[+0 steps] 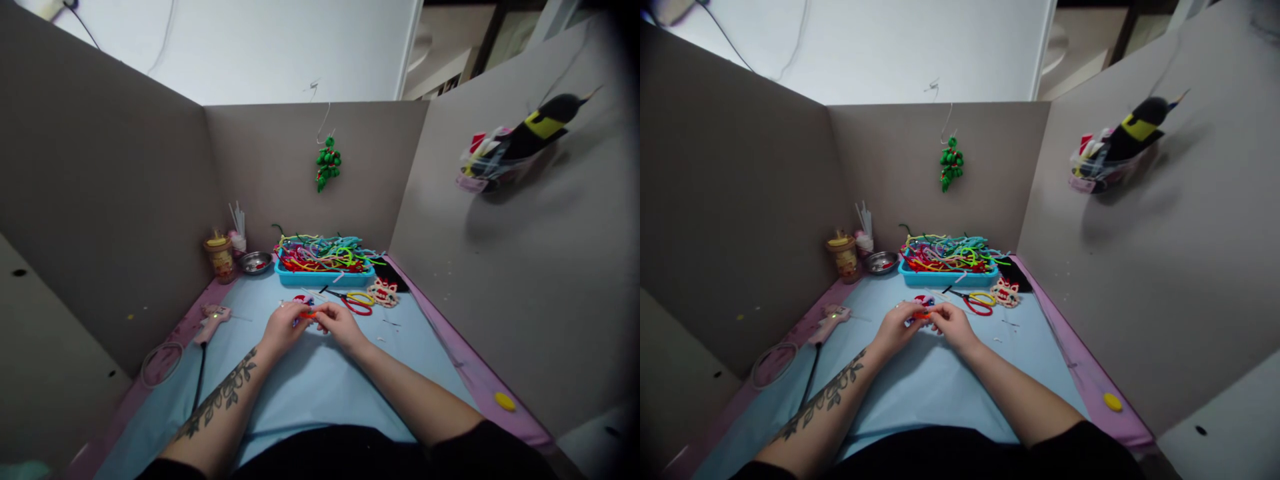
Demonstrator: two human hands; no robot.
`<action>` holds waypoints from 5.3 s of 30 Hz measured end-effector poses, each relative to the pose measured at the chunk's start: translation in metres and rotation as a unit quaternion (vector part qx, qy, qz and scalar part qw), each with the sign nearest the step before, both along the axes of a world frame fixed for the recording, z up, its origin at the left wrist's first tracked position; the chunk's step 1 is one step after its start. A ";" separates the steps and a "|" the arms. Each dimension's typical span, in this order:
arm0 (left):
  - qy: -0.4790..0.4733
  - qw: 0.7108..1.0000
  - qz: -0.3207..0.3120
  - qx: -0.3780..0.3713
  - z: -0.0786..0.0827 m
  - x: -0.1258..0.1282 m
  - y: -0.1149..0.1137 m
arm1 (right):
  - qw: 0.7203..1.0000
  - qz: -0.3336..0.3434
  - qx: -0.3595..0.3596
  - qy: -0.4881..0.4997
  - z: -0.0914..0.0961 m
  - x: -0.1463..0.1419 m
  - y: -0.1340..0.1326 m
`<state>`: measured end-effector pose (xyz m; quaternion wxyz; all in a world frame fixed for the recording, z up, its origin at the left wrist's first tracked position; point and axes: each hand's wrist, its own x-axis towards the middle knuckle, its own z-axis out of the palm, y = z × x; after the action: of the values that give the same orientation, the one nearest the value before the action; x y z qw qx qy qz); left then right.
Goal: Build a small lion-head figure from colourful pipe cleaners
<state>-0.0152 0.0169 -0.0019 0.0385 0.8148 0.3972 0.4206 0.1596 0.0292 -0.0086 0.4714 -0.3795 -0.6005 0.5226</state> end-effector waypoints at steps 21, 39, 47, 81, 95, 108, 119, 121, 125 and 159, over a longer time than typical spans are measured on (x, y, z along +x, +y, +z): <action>0.008 0.996 0.083 -0.038 -0.006 -0.004 0.003 | 0.997 -0.027 0.055 -0.038 0.000 0.002 -0.004; 0.044 0.997 0.057 -0.012 -0.004 -0.004 0.006 | 0.989 -0.033 0.117 -0.079 0.003 0.001 -0.006; 0.043 0.997 0.065 -0.025 -0.002 -0.004 0.004 | 0.991 -0.026 0.103 -0.080 -0.001 0.003 0.000; 0.013 0.997 0.014 0.080 -0.003 -0.004 0.003 | 0.983 -0.047 0.134 -0.114 -0.009 0.003 0.008; 0.067 0.996 0.010 0.056 0.000 -0.002 0.000 | 0.977 -0.039 0.172 -0.120 -0.006 0.004 0.004; 0.030 1.000 0.001 0.007 -0.006 0.003 0.000 | 0.869 -0.154 0.392 -0.258 0.000 0.002 -0.011; -0.023 0.999 0.002 -0.024 -0.008 0.003 0.004 | 0.867 -0.164 0.389 -0.265 0.003 0.002 -0.009; -0.026 1.000 0.004 -0.016 -0.007 0.002 0.003 | 0.873 -0.163 0.379 -0.259 0.005 0.002 -0.010; -0.027 1.000 0.000 -0.014 -0.006 0.003 0.002 | 0.872 -0.159 0.375 -0.271 0.006 0.002 -0.010; -0.071 0.997 -0.012 -0.039 -0.007 0.007 0.000 | 0.877 -0.167 0.385 -0.233 -0.002 -0.003 -0.012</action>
<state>-0.0078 0.0167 -0.0087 0.1033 0.7854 0.3995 0.4614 0.1563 0.0170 -0.0108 0.5068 -0.3739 -0.7744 0.0600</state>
